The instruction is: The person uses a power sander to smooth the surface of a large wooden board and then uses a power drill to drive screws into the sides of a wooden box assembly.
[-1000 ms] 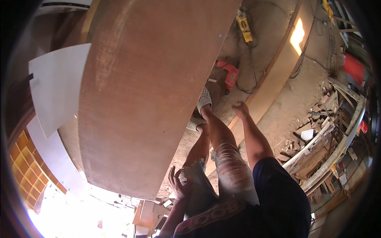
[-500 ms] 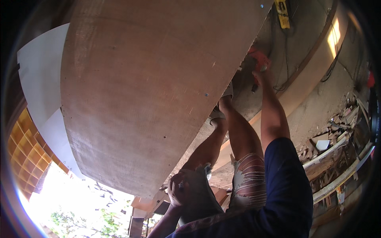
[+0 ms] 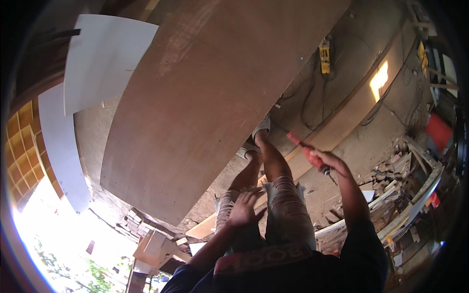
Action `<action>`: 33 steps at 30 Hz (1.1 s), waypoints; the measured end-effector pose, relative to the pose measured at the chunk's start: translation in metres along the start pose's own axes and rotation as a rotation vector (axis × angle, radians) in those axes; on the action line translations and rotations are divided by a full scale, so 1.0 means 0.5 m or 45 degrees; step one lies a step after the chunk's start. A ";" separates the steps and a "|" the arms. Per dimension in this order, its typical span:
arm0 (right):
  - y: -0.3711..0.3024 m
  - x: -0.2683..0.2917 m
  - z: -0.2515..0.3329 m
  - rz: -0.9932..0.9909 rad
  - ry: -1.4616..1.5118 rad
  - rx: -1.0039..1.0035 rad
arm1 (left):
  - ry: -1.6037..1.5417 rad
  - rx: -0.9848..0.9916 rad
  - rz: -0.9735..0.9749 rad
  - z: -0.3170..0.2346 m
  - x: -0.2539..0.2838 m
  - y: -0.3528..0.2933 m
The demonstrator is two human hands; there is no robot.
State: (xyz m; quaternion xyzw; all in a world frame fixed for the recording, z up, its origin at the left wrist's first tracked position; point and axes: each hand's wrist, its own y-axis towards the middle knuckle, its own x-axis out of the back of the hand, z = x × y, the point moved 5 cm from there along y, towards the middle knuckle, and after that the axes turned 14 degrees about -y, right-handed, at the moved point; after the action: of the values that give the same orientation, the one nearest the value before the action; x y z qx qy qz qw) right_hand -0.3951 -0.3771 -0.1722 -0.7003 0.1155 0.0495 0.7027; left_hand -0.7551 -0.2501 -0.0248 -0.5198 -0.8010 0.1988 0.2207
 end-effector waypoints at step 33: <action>-0.419 -1.017 0.358 0.169 -1.682 1.082 | -2.401 0.297 -1.532 0.188 0.323 -0.470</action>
State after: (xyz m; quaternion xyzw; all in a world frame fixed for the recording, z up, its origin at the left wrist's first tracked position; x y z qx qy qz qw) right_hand -0.8223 -0.1551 0.1481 -0.1889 -0.2754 0.4490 0.8287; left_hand -1.0413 -0.1993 0.0503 0.3333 -0.7448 0.4473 -0.3662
